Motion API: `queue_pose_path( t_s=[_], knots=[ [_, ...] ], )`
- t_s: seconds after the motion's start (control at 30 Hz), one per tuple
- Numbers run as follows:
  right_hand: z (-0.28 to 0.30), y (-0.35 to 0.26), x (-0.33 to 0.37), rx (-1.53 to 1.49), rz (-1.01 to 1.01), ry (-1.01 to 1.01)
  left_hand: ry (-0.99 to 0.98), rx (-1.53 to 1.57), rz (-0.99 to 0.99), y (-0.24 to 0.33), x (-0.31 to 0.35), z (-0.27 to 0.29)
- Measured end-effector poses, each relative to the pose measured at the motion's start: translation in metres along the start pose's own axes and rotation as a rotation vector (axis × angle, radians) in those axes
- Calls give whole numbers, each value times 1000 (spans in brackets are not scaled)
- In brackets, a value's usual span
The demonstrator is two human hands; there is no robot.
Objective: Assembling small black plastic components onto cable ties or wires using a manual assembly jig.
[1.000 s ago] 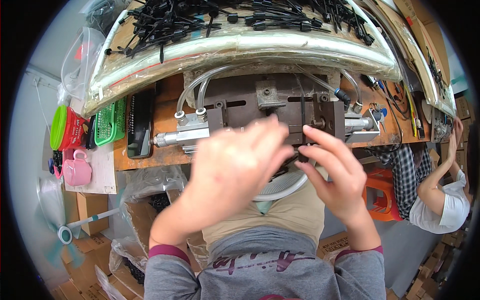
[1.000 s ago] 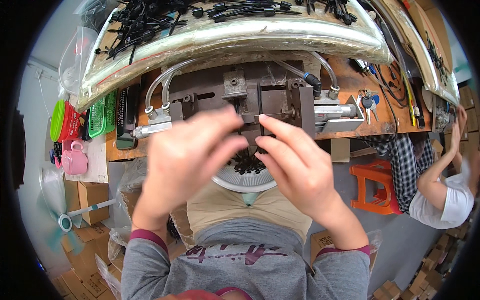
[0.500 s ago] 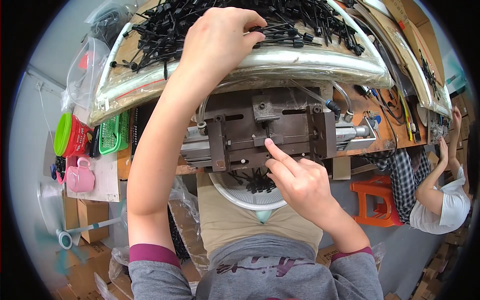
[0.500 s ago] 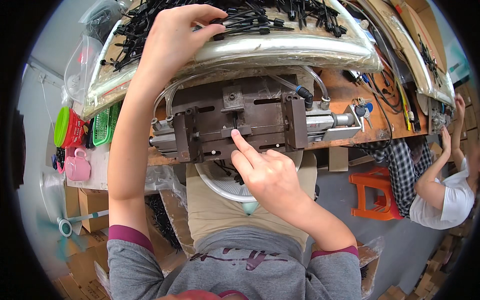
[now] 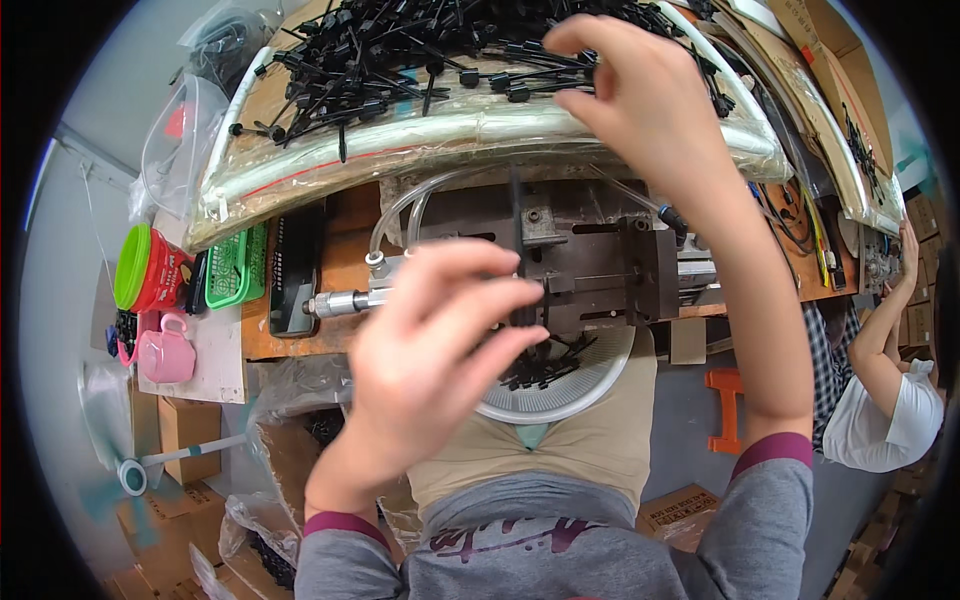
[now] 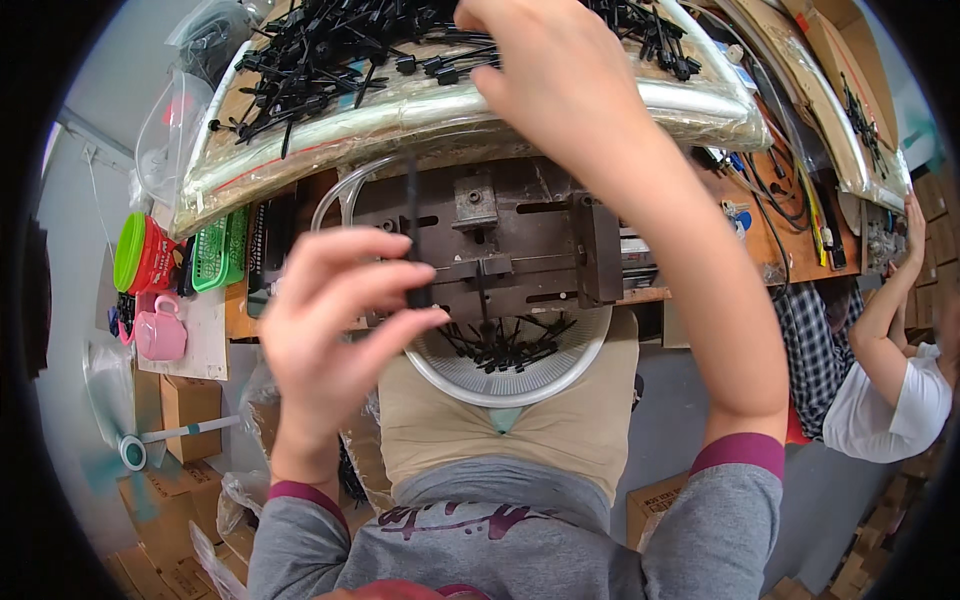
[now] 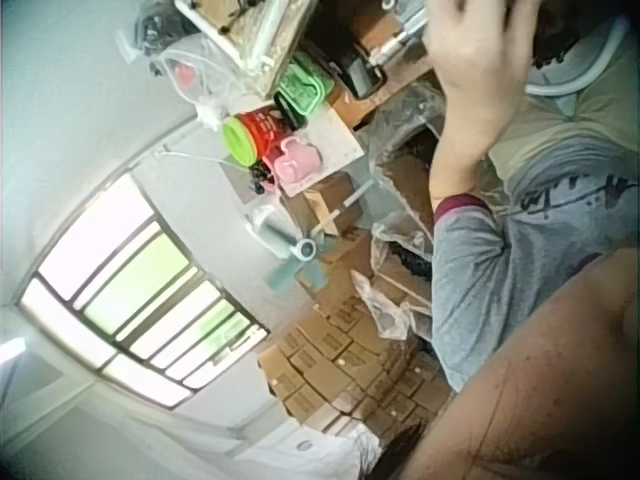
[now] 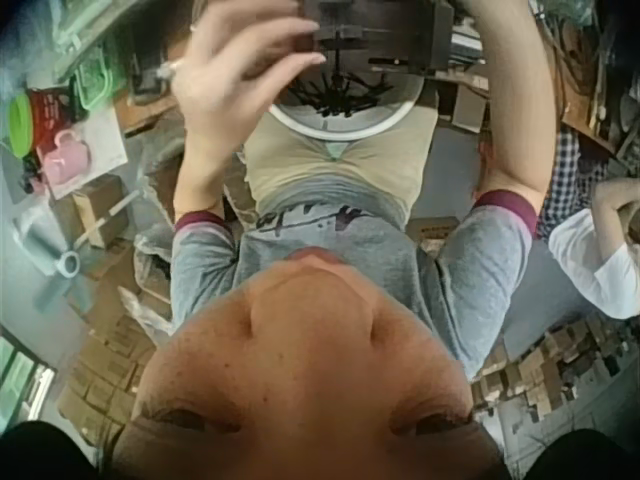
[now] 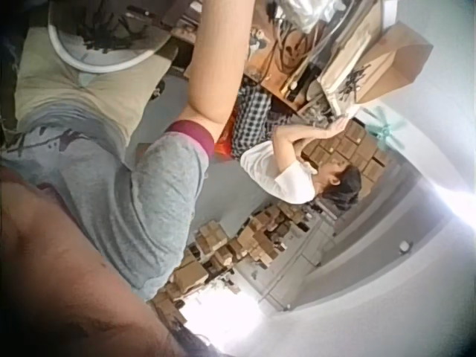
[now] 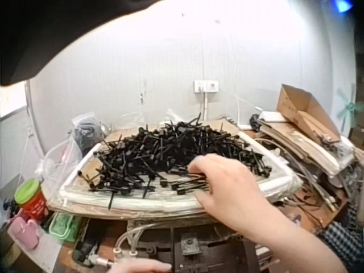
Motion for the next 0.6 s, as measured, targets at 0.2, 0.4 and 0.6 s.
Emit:
queue_pose_path(
  t_s=[0.2,0.4,0.6],
  knots=[
    [-59,20,-55,296,-174,-488,-86,-114,-3,3,46,-45],
    [-64,18,-57,316,-111,-593,-134,-250,-84,3,59,-70],
    [-35,30,-54,101,195,-243,-179,-284,-87,-1,46,-77]
  ],
)
Point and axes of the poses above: each hand's wrist, its own x-axis away from the middle knuckle, its own z-axis out of the back of the hand, y = z × x, the point moved 7 cm from there along -x, towards the middle knuckle, and after that the axes turned 7 degrees about -x, right-handed, at the moved point
